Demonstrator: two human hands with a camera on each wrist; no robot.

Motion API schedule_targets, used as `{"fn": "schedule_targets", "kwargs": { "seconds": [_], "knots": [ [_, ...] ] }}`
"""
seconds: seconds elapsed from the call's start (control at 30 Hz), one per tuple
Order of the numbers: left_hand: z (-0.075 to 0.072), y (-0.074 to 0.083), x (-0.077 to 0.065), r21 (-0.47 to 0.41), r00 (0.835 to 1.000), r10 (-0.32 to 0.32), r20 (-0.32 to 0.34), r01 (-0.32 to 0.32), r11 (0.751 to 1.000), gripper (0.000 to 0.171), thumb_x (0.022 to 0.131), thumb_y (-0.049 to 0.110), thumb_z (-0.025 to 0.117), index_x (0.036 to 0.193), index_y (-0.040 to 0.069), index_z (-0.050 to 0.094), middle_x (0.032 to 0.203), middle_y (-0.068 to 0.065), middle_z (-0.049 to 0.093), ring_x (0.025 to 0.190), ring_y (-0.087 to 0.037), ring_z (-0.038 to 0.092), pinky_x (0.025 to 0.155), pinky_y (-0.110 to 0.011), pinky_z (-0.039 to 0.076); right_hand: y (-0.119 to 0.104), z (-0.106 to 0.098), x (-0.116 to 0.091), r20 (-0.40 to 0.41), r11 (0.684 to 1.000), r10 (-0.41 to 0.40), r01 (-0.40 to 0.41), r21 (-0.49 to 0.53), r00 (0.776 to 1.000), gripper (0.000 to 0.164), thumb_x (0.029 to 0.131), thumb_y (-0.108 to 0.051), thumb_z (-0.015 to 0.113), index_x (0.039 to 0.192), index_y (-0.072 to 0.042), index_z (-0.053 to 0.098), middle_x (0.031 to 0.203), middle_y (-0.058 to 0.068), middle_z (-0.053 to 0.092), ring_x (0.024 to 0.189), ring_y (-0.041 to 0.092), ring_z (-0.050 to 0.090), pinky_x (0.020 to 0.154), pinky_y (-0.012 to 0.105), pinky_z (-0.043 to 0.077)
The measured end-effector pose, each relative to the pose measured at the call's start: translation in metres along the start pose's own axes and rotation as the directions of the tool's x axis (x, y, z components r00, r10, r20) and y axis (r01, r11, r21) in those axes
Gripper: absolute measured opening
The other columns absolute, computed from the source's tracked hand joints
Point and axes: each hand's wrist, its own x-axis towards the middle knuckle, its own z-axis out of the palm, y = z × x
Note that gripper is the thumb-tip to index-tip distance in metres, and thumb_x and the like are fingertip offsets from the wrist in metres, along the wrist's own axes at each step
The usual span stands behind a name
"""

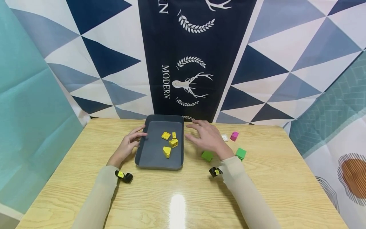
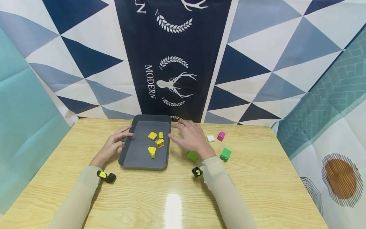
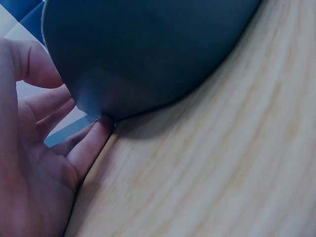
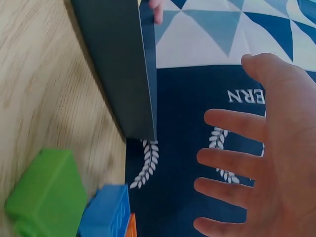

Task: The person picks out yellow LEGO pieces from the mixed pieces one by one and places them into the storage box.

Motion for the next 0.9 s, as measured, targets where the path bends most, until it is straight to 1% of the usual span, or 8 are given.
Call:
{"fn": "schedule_targets", "kwargs": {
  "seconds": [0.17,0.37,0.53,0.63,0.7,0.83,0.87,0.9],
  "knots": [
    [0.000,-0.001,0.000,-0.002,1.000,-0.002,-0.003,0.002,1.000,0.050,0.100,-0.014,0.044,0.145,-0.015,0.065,0.185,-0.025,0.032,0.166,-0.054,0.035,0.090,-0.016,0.052,0.015,-0.002,-0.007,-0.013,1.000,0.025,-0.025,-0.008,1.000,0.062,0.109,-0.060,0.060,0.155,-0.021,0.069,0.170,0.015,0.057,0.160,0.042,0.051,0.125,0.070,0.045],
    [-0.001,-0.001,0.000,-0.006,1.000,-0.002,0.003,0.002,1.000,0.050,0.100,-0.014,0.044,0.146,-0.015,0.064,0.185,-0.026,0.031,0.166,-0.055,0.034,0.092,-0.015,0.052,0.036,-0.007,-0.015,-0.027,0.999,0.038,-0.038,0.005,0.999,0.061,0.108,-0.054,0.063,0.157,-0.018,0.067,0.173,0.019,0.054,0.161,0.049,0.049,0.127,0.073,0.043],
    [0.001,0.000,0.001,-0.010,1.000,-0.008,0.003,0.008,1.000,0.051,0.099,-0.014,0.044,0.146,-0.015,0.064,0.185,-0.026,0.031,0.167,-0.054,0.033,0.092,-0.014,0.052,0.055,-0.018,-0.024,-0.050,0.997,0.067,-0.065,0.029,0.997,0.059,0.110,-0.050,0.064,0.159,-0.016,0.065,0.174,0.023,0.052,0.161,0.053,0.047,0.127,0.076,0.040],
    [0.001,0.000,0.001,-0.008,1.000,-0.006,0.010,0.006,1.000,0.052,0.098,-0.014,0.045,0.146,-0.015,0.064,0.185,-0.026,0.031,0.167,-0.054,0.033,0.092,-0.015,0.052,0.065,-0.025,-0.030,-0.068,0.995,0.097,-0.095,0.031,0.993,0.057,0.111,-0.048,0.064,0.160,-0.018,0.065,0.174,0.023,0.052,0.160,0.052,0.048,0.125,0.077,0.041],
    [0.001,0.001,0.001,0.002,1.000,-0.005,0.013,0.005,1.000,0.052,0.099,-0.014,0.045,0.147,-0.015,0.064,0.185,-0.026,0.031,0.167,-0.054,0.034,0.092,-0.015,0.052,0.070,-0.028,-0.034,-0.074,0.994,0.109,-0.107,0.031,0.991,0.057,0.111,-0.047,0.064,0.159,-0.018,0.065,0.173,0.023,0.053,0.160,0.052,0.048,0.124,0.077,0.042],
    [0.000,0.001,0.001,0.009,1.000,0.001,0.014,-0.001,1.000,0.051,0.100,-0.013,0.044,0.147,-0.014,0.065,0.185,-0.025,0.031,0.165,-0.055,0.036,0.092,-0.015,0.053,0.076,-0.029,-0.038,-0.074,0.994,0.104,-0.102,0.035,0.992,0.056,0.111,-0.046,0.064,0.157,-0.015,0.067,0.172,0.024,0.053,0.160,0.052,0.048,0.125,0.075,0.042],
    [-0.002,-0.007,0.002,0.004,1.000,0.012,0.016,-0.012,1.000,0.052,0.100,-0.012,0.045,0.147,-0.009,0.067,0.185,-0.019,0.034,0.166,-0.046,0.041,0.093,-0.015,0.053,0.076,-0.029,-0.039,-0.075,0.995,0.101,-0.099,0.034,0.992,0.055,0.111,-0.046,0.064,0.157,-0.015,0.067,0.172,0.024,0.053,0.160,0.052,0.048,0.125,0.075,0.042],
    [-0.003,-0.013,0.003,-0.001,0.999,0.033,0.018,-0.033,0.999,0.052,0.100,-0.011,0.046,0.147,-0.008,0.068,0.185,-0.017,0.036,0.166,-0.039,0.044,0.092,-0.015,0.053,0.077,-0.028,-0.039,-0.076,0.995,0.100,-0.097,0.033,0.992,0.056,0.111,-0.046,0.064,0.157,-0.015,0.067,0.172,0.024,0.053,0.160,0.053,0.048,0.125,0.075,0.042]
  ]
}}
